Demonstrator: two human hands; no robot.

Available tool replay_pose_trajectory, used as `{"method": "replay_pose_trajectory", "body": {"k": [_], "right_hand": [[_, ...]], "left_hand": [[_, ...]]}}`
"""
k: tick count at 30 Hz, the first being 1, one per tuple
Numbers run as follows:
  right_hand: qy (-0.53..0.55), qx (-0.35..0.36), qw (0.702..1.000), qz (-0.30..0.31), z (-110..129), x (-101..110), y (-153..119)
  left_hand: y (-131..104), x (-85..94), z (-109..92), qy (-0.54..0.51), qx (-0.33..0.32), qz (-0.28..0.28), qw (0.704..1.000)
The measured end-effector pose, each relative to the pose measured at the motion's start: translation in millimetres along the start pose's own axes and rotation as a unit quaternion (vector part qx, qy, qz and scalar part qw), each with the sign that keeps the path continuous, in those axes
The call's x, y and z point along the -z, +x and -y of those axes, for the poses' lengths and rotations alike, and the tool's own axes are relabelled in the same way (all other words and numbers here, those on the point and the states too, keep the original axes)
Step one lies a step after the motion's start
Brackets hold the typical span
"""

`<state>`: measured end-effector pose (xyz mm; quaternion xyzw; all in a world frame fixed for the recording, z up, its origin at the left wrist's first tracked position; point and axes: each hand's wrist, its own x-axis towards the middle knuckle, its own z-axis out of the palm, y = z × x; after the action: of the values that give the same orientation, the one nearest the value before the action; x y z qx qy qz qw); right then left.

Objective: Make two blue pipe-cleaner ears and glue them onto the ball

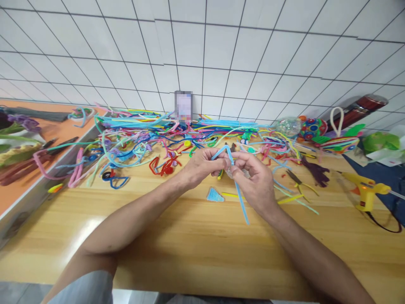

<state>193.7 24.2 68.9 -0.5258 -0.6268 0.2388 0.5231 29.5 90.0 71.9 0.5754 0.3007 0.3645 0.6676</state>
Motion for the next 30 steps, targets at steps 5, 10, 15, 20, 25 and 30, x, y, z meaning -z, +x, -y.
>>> {"method": "replay_pose_trajectory", "body": {"k": [5,10,15,20,25,30], "right_hand": [[-0.002,-0.001,1.0,-0.006,0,-1,0],[-0.005,-0.003,1.0,-0.009,0,-1,0],[0.011,-0.01,1.0,0.003,1,0,0],[0.05,-0.032,0.998,0.022,3,2,0],[0.151,-0.092,0.983,0.044,2,4,3],[0.192,-0.068,0.978,0.045,-4,0,1]], "left_hand": [[0,0.4,-1,-0.014,0.002,0.019,1.0],[0,2.4,0,-0.01,0.01,0.026,1.0],[-2,0.5,-2,0.024,-0.003,0.019,1.0],[-5,-5.8,-6,0.066,-0.037,-0.013,0.997],[-7,-8.5,-3,0.089,-0.082,-0.047,0.992],[-7,-5.8,2,0.158,-0.139,-0.091,0.973]]}}
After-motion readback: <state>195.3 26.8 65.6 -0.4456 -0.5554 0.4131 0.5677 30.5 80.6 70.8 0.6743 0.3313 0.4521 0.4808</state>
